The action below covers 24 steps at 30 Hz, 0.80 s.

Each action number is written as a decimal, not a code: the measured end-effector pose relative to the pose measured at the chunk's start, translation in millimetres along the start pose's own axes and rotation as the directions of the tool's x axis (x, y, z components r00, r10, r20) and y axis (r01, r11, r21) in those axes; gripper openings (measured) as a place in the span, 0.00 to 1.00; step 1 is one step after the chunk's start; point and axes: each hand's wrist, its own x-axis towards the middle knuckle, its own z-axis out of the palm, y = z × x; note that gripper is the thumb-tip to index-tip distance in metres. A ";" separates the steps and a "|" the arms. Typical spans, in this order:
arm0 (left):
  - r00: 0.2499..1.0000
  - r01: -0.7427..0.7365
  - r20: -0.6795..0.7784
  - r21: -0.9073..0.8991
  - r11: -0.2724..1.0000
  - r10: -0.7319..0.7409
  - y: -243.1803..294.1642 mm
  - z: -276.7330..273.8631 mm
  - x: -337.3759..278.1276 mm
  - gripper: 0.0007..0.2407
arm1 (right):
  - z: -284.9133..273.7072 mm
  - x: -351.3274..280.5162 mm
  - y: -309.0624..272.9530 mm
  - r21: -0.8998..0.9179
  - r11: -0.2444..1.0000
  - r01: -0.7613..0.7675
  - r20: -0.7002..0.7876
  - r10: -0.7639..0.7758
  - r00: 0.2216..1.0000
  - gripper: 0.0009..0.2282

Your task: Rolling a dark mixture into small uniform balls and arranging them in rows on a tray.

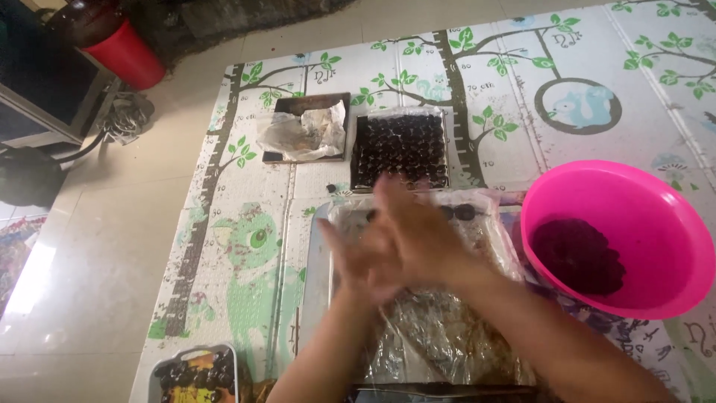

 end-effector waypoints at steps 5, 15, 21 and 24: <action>0.958 -0.008 -0.009 -1.000 0.003 -0.285 -0.5 48.0 61.9 0.14 | -8.2 -6.4 -76.2 -0.133 0.977 0.165 0.232 -0.131 0.964 0.67; 0.996 0.019 -0.085 0.049 0.999 -0.014 0.8 30.0 12.6 0.43 | -31.2 9.1 -42.3 -0.144 0.980 -0.139 -0.129 0.121 0.984 0.51; 0.984 0.007 -0.174 0.221 0.975 0.032 31.4 -26.9 4.1 0.41 | -43.8 18.1 -65.0 -0.104 0.895 -0.433 0.067 0.441 0.895 0.63; 0.991 0.116 -0.120 0.485 0.867 -0.066 36.9 -7.0 19.1 0.39 | -18.1 9.4 -43.5 -0.279 0.935 0.219 0.185 -0.172 0.968 0.65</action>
